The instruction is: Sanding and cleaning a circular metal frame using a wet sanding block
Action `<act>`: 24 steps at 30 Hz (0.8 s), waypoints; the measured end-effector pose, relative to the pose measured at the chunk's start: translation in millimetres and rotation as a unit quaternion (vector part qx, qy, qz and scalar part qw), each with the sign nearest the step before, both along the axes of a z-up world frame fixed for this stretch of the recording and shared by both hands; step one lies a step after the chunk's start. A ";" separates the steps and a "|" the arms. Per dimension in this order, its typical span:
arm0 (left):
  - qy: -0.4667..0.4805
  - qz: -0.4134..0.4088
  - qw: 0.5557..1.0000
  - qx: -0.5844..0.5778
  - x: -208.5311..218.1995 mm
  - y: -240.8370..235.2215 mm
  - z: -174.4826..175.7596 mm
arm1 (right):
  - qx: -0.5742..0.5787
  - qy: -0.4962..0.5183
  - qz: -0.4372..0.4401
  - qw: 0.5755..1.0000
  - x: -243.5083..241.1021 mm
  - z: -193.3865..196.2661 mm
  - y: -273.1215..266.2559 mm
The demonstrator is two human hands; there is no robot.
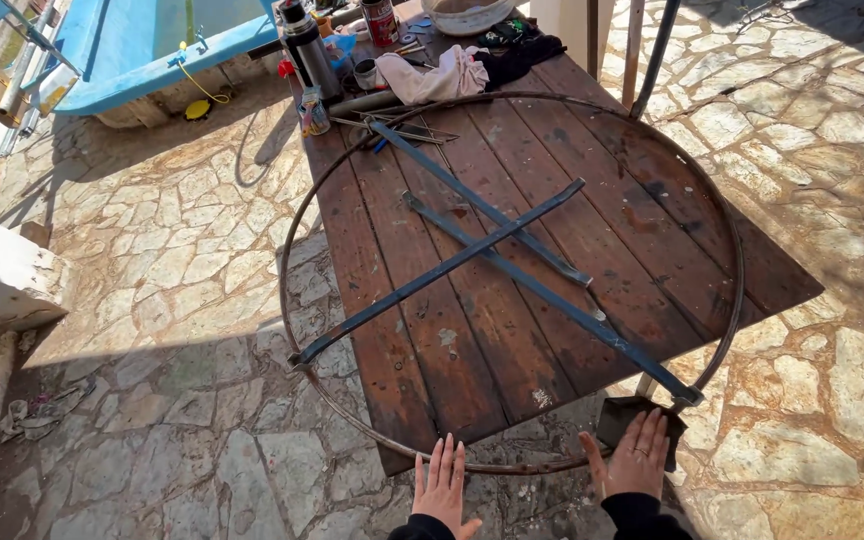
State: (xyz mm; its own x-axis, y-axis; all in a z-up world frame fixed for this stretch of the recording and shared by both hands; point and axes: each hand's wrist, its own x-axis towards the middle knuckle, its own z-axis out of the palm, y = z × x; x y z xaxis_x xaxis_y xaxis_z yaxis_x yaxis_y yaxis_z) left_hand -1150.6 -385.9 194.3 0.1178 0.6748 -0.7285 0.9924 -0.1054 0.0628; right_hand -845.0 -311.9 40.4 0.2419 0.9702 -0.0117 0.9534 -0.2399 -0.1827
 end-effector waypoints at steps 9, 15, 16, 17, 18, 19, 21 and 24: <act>0.113 -0.130 0.811 0.560 -22.6 -12.4 -120.9 | -0.016 0.045 -0.077 0.996 -22.6 -0.7 -3.1; 0.075 -0.118 0.837 0.528 -18.3 -19.4 -115.6 | -0.018 0.210 -0.122 0.970 -41.3 40.0 -11.1; 0.061 -0.132 0.843 0.518 -17.7 -18.6 -116.2 | -0.028 0.205 -0.142 0.968 -48.3 44.1 -12.1; 0.058 -0.119 0.852 0.507 -19.7 -22.1 -117.0 | -0.024 0.214 -0.120 0.969 -56.9 45.8 -19.0; 0.056 -0.106 0.860 0.496 -20.9 -24.4 -117.8 | -0.019 0.224 -0.098 0.970 -64.4 47.2 -23.8; 0.045 -0.127 0.863 0.487 -22.9 -26.2 -122.1 | -0.025 0.225 -0.122 0.966 -74.2 47.4 -34.9; 0.049 -0.111 0.893 0.434 -28.0 -27.6 -129.5 | -0.046 0.242 -0.052 0.968 -96.1 50.0 -49.5; 0.030 -0.109 0.896 0.429 -29.5 -30.9 -129.9 | -0.009 0.257 -0.125 0.958 -44.0 52.0 -0.7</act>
State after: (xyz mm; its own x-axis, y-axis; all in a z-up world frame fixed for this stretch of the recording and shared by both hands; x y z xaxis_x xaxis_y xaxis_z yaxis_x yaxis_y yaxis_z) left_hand -1180.1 -416.9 64.4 0.2930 0.9554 0.0380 0.9411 -0.2811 -0.1877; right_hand -888.9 -312.7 92.4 0.4245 0.8814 -0.2071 0.6512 -0.4561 -0.6065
